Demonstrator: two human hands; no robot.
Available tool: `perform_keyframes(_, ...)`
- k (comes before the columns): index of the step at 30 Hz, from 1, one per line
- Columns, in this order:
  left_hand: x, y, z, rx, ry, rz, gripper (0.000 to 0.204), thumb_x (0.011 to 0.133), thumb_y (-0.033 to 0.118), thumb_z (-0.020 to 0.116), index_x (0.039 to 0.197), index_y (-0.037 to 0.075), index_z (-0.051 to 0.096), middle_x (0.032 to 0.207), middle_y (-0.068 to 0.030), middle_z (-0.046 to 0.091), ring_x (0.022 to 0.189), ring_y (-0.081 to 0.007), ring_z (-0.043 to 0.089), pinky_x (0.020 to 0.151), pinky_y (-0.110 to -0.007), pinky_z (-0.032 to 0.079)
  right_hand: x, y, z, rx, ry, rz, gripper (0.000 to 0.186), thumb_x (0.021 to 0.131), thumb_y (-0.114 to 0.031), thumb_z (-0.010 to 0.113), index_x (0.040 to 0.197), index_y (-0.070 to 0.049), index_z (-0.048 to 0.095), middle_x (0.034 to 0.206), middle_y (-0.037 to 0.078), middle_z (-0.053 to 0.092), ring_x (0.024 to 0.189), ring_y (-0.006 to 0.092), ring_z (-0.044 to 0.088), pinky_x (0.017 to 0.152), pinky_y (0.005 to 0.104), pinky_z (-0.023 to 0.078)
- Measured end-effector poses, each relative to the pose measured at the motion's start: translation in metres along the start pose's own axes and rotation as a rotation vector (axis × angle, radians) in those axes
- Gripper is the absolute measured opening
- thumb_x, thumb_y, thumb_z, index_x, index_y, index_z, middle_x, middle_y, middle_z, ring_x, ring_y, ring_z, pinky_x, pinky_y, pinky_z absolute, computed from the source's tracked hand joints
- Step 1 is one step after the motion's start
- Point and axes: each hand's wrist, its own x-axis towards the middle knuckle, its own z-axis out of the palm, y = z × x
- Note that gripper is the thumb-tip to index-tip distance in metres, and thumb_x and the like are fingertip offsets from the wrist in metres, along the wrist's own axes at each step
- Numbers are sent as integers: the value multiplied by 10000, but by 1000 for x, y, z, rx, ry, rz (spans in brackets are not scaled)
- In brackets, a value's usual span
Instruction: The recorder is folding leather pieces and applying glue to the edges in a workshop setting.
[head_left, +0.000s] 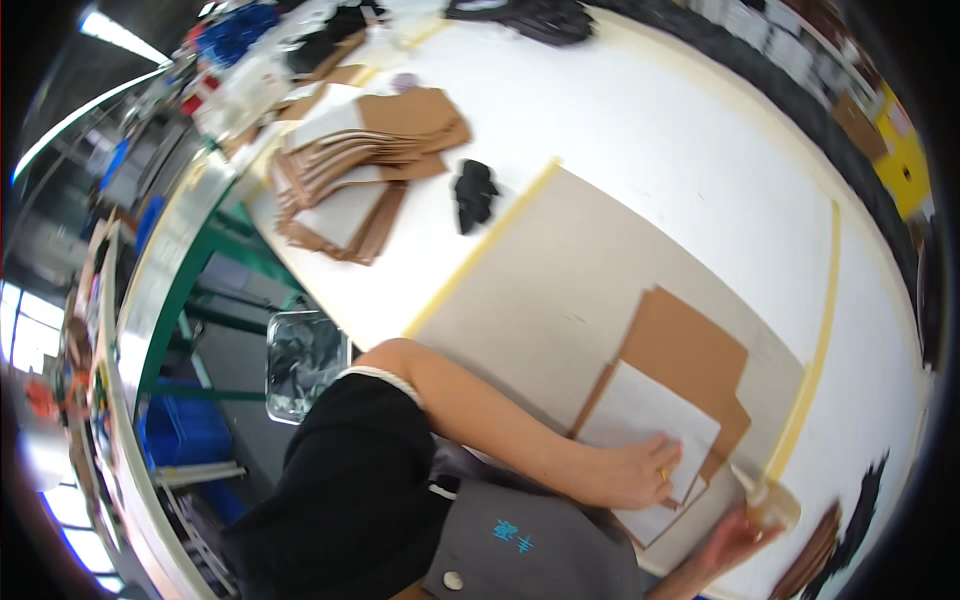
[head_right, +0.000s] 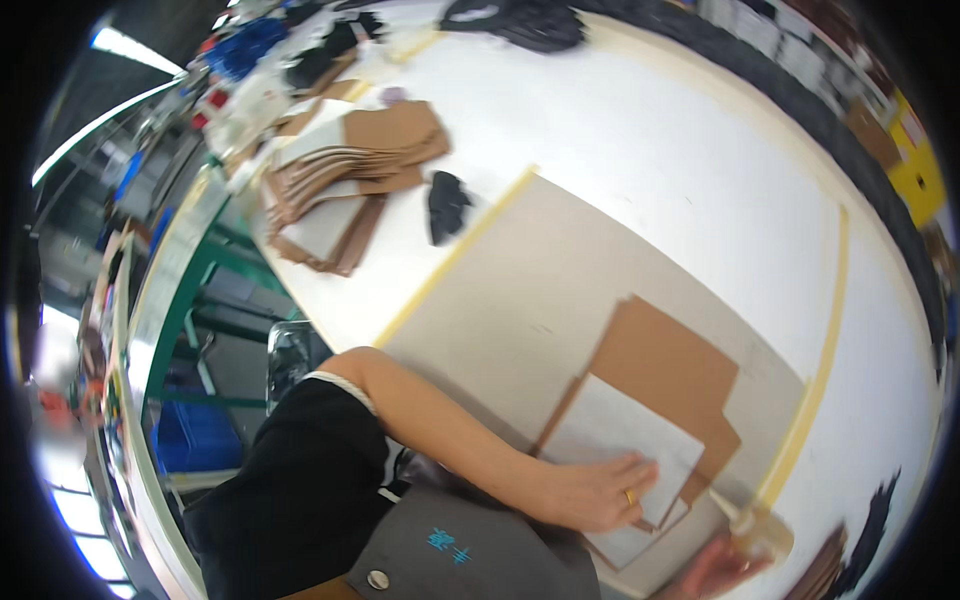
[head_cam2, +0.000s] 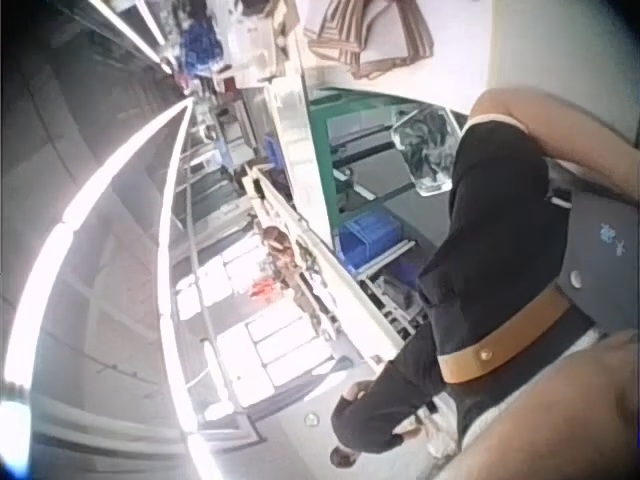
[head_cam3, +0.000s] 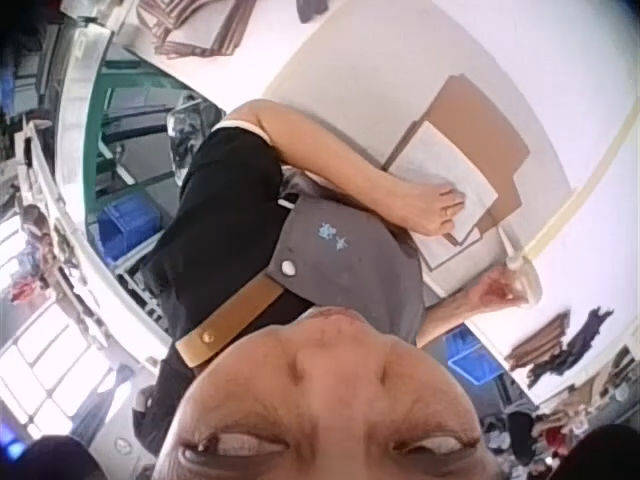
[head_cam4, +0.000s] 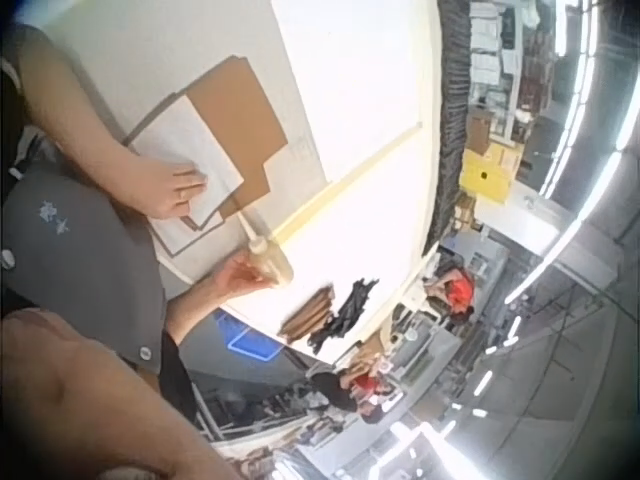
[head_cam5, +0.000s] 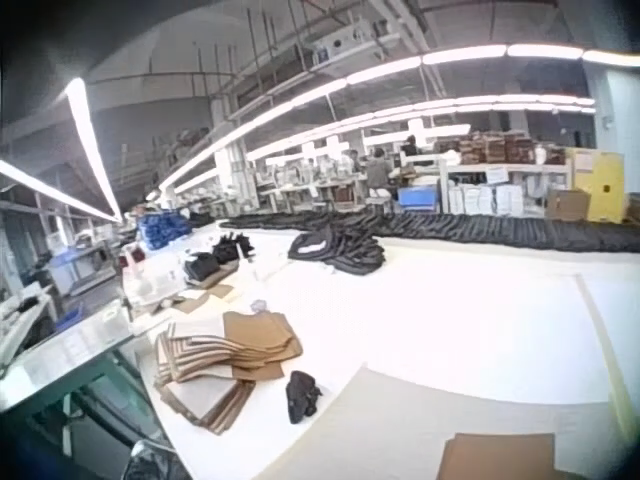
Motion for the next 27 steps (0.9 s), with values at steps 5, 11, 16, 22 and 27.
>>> perform_keyframes(5, 6, 1, 26, 126, 20, 31, 206, 762, 173, 580, 811, -27, 603, 1086, -286, 619, 1049, -386, 596, 902, -474, 477, 5, 11, 2, 71, 80, 30, 431, 834, -339, 719, 1033, 35, 640, 1048, 195, 671, 1008, 297, 640, 859, 429, 543)
perform_keyframes(11, 19, -9, -1, -62, 320, 83, 160, 737, 161, 608, 738, 10, 554, 929, -195, 623, 986, -310, 614, 935, -392, 474, 5, 11, 20, 68, 155, -31, 510, 859, -287, 697, 1211, 47, 539, 1226, 184, 593, 1145, 291, 568, 973, 418, 499)
perform_keyframes(16, -7, 2, -22, -349, -76, 155, 253, 809, 259, 639, 901, 31, 581, 1045, -134, 621, 1070, -276, 582, 1032, -448, 403, 12, 26, 3, 237, 33, 30, 504, 925, -323, 629, 1283, 11, 510, 1299, 162, 561, 1203, 286, 537, 1012, 410, 474)
perform_keyframes(22, 33, -55, -28, -305, 3, -58, 397, 824, 295, 702, 1099, 43, 567, 1170, -164, 576, 1207, -320, 489, 1050, -474, 361, 5, 34, 44, 174, 190, -80, 507, 936, -346, 608, 1314, -38, 467, 1305, 126, 544, 1180, 264, 553, 937, 374, 537)
perform_keyframes(27, 72, -107, -25, -121, -218, -409, 480, 818, 289, 721, 1166, 4, 554, 1154, -163, 565, 1135, -341, 508, 963, -439, 426, 9, 31, 37, 179, 204, -36, 491, 932, -354, 614, 1294, -53, 474, 1273, 106, 554, 1154, 236, 569, 927, 353, 541)
